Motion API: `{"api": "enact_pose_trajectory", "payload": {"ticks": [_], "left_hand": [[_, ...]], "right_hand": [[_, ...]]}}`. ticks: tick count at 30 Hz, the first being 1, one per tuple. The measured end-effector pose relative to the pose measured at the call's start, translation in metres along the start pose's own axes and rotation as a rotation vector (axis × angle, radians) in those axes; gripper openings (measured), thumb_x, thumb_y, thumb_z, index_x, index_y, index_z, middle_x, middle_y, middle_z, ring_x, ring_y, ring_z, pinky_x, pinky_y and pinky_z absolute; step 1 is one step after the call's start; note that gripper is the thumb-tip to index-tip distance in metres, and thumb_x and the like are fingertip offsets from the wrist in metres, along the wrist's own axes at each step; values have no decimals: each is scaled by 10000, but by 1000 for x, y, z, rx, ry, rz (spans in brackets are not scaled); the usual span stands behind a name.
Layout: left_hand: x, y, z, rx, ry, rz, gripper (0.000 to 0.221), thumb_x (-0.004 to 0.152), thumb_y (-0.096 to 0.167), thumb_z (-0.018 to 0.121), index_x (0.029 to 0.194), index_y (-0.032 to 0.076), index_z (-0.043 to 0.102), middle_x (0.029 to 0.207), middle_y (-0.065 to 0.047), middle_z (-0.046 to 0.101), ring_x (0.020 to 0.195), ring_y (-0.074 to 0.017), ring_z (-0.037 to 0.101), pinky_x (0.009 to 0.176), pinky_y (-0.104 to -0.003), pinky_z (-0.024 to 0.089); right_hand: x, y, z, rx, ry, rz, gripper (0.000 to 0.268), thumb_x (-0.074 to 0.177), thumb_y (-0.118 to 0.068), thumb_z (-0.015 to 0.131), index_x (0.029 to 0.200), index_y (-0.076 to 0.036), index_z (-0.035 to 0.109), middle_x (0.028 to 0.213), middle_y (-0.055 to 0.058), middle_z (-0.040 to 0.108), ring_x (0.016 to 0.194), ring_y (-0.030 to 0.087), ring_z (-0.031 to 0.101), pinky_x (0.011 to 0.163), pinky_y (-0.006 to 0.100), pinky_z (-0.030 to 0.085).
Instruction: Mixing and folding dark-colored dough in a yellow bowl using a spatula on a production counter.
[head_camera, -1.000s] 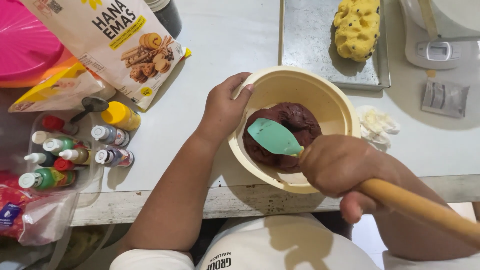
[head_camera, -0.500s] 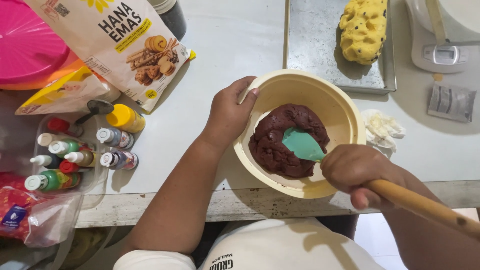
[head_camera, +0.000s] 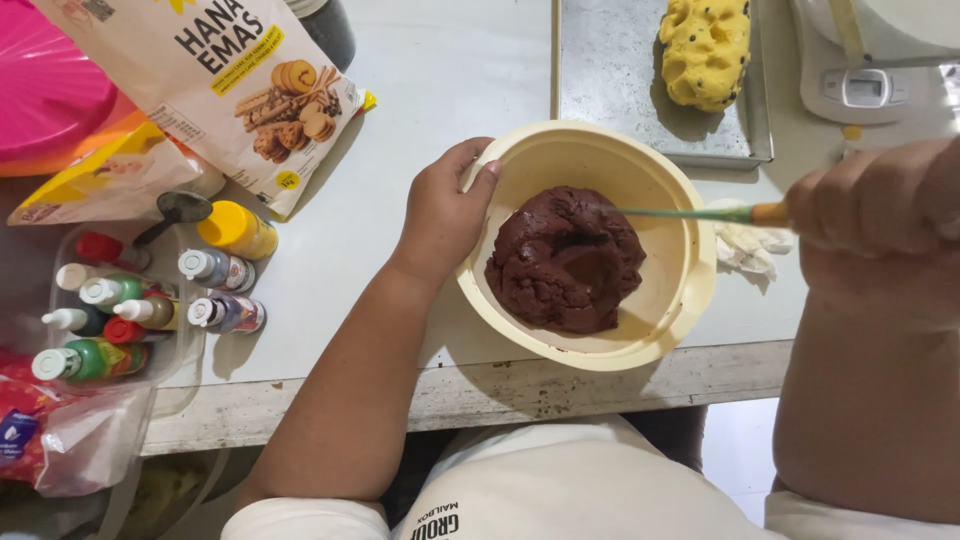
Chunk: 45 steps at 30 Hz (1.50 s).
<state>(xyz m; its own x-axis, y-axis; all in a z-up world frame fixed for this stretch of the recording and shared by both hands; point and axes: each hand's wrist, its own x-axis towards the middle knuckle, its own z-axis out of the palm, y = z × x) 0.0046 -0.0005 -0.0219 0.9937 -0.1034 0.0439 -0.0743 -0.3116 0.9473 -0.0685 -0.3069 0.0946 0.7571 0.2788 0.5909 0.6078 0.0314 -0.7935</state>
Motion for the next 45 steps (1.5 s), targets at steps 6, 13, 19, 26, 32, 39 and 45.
{"api": "enact_pose_trajectory", "payload": {"ticks": [6, 13, 19, 26, 32, 39, 45], "left_hand": [[-3, 8, -2, -11, -9, -40, 384, 954, 313, 553, 1253, 117, 693, 1203, -5, 759, 1151, -173, 690, 992, -312, 523], [-2, 9, 0, -33, 4, -6, 377, 965, 288, 556, 1259, 90, 684, 1222, -29, 754, 1176, -191, 688, 1009, -329, 527], [-5, 17, -1, 43, 7, -74, 279, 970, 282, 513, 1146, 131, 669, 1034, 25, 738, 942, -154, 667, 826, -310, 509], [-5, 19, -2, 38, -8, -98, 279, 966, 283, 510, 1139, 134, 669, 1045, 25, 747, 943, -147, 668, 830, -300, 504], [-6, 19, -1, 11, -3, -92, 252, 962, 262, 518, 1112, 137, 676, 1040, 25, 754, 961, -140, 681, 827, -294, 515], [-5, 16, -2, -18, -13, -123, 311, 965, 294, 534, 1195, 127, 661, 1083, 22, 743, 977, -126, 669, 867, -288, 508], [-5, 16, -3, 4, -27, -107, 320, 967, 314, 536, 1196, 132, 665, 1080, 24, 742, 987, -131, 666, 860, -293, 501]], "right_hand": [[5, 41, 29, 197, 625, 67, 408, 1062, -485, 440, 753, -219, 419, 576, -57, 202, 456, 88, 210, 405, 306, 187], [43, 86, 32, 473, 943, 398, 511, 747, -538, 779, 588, -183, 447, 464, -53, 283, 404, 85, 242, 401, 283, 182], [49, 81, 47, 644, 217, 249, 561, 959, -581, 581, 586, -243, 330, 492, -93, 227, 403, 43, 193, 374, 250, 124], [7, 3, 45, 552, -235, 83, 653, 1162, -577, 450, 646, -192, 344, 517, -67, 293, 424, 94, 254, 410, 257, 256], [-30, -26, 51, 463, -219, 131, 505, 1004, -373, 466, 604, -142, 262, 492, 16, 202, 411, 174, 159, 428, 340, 184], [-29, -17, 78, 290, -438, -1, 667, 1144, -496, 415, 616, -99, 319, 530, 39, 217, 425, 222, 166, 463, 356, 182], [-36, 23, 73, 392, -317, -9, 574, 1122, -469, 443, 632, -174, 385, 502, -60, 272, 409, 99, 235, 393, 253, 226]]}}
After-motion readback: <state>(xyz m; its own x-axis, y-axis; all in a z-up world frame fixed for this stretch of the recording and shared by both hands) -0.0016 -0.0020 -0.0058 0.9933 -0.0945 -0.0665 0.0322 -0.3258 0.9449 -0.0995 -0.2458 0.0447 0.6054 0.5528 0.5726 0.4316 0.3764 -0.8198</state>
